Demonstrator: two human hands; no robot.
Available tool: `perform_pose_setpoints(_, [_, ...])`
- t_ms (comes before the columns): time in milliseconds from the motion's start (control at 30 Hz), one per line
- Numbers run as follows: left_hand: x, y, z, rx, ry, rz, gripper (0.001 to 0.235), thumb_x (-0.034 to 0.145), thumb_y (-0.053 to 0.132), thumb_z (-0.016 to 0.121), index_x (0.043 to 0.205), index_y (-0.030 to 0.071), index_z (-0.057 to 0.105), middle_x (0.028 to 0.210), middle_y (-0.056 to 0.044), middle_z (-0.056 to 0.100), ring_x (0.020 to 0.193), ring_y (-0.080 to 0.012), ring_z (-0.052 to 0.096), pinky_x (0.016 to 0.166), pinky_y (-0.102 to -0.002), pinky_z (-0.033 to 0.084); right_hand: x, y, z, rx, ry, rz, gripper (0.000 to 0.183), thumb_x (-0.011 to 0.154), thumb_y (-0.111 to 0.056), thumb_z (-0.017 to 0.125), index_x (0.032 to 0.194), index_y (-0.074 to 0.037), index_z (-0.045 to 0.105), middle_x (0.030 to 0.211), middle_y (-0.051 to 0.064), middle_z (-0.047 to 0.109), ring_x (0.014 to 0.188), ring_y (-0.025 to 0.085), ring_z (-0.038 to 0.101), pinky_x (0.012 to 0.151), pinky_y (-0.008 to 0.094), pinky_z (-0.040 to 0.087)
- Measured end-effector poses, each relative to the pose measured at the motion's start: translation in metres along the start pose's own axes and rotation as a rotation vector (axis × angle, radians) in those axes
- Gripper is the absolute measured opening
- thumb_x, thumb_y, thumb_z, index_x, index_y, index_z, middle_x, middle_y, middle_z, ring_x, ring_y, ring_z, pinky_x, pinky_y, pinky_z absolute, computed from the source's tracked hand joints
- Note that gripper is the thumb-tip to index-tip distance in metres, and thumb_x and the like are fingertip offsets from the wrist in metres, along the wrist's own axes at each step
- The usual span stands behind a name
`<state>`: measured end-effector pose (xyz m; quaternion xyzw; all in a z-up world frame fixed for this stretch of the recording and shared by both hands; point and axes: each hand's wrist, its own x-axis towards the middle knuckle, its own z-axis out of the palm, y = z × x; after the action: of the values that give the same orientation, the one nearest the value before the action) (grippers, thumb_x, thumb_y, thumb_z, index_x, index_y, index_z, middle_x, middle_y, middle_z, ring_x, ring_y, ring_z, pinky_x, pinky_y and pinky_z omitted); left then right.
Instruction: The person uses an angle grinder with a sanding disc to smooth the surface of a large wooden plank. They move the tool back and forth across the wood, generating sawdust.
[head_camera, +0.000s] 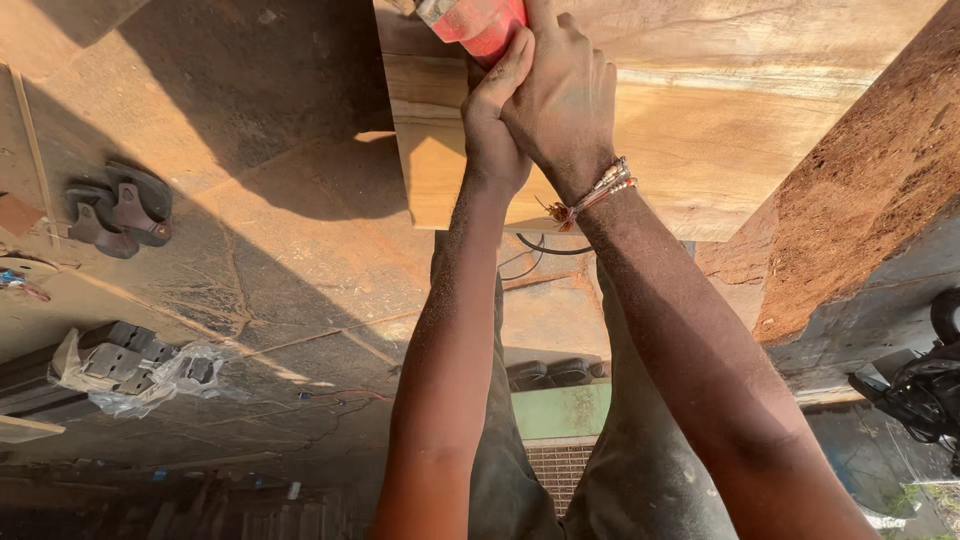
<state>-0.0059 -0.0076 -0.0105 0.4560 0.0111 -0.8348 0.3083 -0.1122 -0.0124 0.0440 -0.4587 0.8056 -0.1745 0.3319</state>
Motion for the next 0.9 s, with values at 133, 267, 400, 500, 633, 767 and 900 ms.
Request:
perform_pose_setpoints(133, [-0.003,-0.047,0.039,0.137,-0.068,-0.005,0.044,0.098,0.013,0.078,0.135,-0.001,0.059,0.128,-0.013,0.064,0.120,-0.0209,0.062,0.109,-0.037,0.048,-0.020,0.029,-0.040,0.078,0.080,0.024,0.052,0.103,-0.026,0.079,0.135,-0.006,0.043,0.095,0.019,0.073,0.084,0.042,0.075,0.066,0.047,0.057])
perform_pose_setpoints(267, [-0.007,-0.079,0.067,0.323,-0.050,-0.071,0.059,0.088,0.024,0.084,0.132,-0.003,0.056,0.128,-0.018,0.065,0.119,-0.0243,0.063,0.105,-0.038,0.050,-0.040,0.055,-0.064,0.114,0.124,0.110,0.058,0.109,-0.030,0.087,0.135,-0.004,0.043,0.089,0.018,0.073,0.085,0.037,0.079,0.067,0.040,0.057])
perform_pose_setpoints(400, [-0.003,-0.097,0.087,0.474,-0.063,-0.103,0.067,0.082,0.035,0.083,0.130,-0.003,0.058,0.125,-0.020,0.067,0.117,-0.0273,0.065,0.103,-0.039,0.051,-0.049,0.073,-0.079,0.204,0.184,0.125,0.052,0.105,-0.020,0.079,0.136,-0.001,0.042,0.096,0.018,0.077,0.090,0.027,0.083,0.073,0.033,0.060])
perform_pose_setpoints(500, [0.004,-0.109,0.101,0.587,-0.100,-0.140,0.073,0.078,0.044,0.082,0.128,-0.004,0.059,0.122,-0.021,0.068,0.115,-0.0296,0.067,0.102,-0.040,0.052,-0.054,0.093,-0.084,0.239,0.246,0.142,0.053,0.108,-0.018,0.082,0.136,0.001,0.042,0.098,0.017,0.077,0.091,0.022,0.080,0.076,0.034,0.060])
perform_pose_setpoints(633, [0.011,-0.123,0.126,0.788,-0.188,-0.190,0.083,0.071,0.054,0.081,0.126,-0.005,0.060,0.120,-0.023,0.069,0.113,-0.0327,0.069,0.100,-0.041,0.054,-0.066,0.129,-0.081,0.432,0.356,0.263,0.057,0.110,-0.013,0.085,0.143,0.003,0.041,0.113,0.014,0.076,0.096,0.015,0.075,0.083,0.030,0.060])
perform_pose_setpoints(767, [0.016,-0.118,0.146,1.000,-0.276,-0.270,0.088,0.063,0.059,0.079,0.124,-0.002,0.062,0.114,-0.022,0.072,0.106,-0.0332,0.071,0.093,-0.042,0.055,-0.069,0.155,-0.069,0.835,0.577,0.356,0.061,0.113,-0.001,0.086,0.152,0.006,0.039,0.126,0.014,0.067,0.105,0.017,0.067,0.093,0.032,0.060])
perform_pose_setpoints(900, [0.004,-0.092,0.123,1.021,-0.252,-0.287,0.085,0.068,0.057,0.079,0.129,0.000,0.063,0.114,-0.021,0.075,0.105,-0.0319,0.074,0.095,-0.042,0.056,-0.069,0.126,-0.050,0.720,0.561,0.381,0.069,0.109,-0.008,0.082,0.151,0.006,0.029,0.124,0.015,0.063,0.108,0.018,0.068,0.090,0.034,0.059])
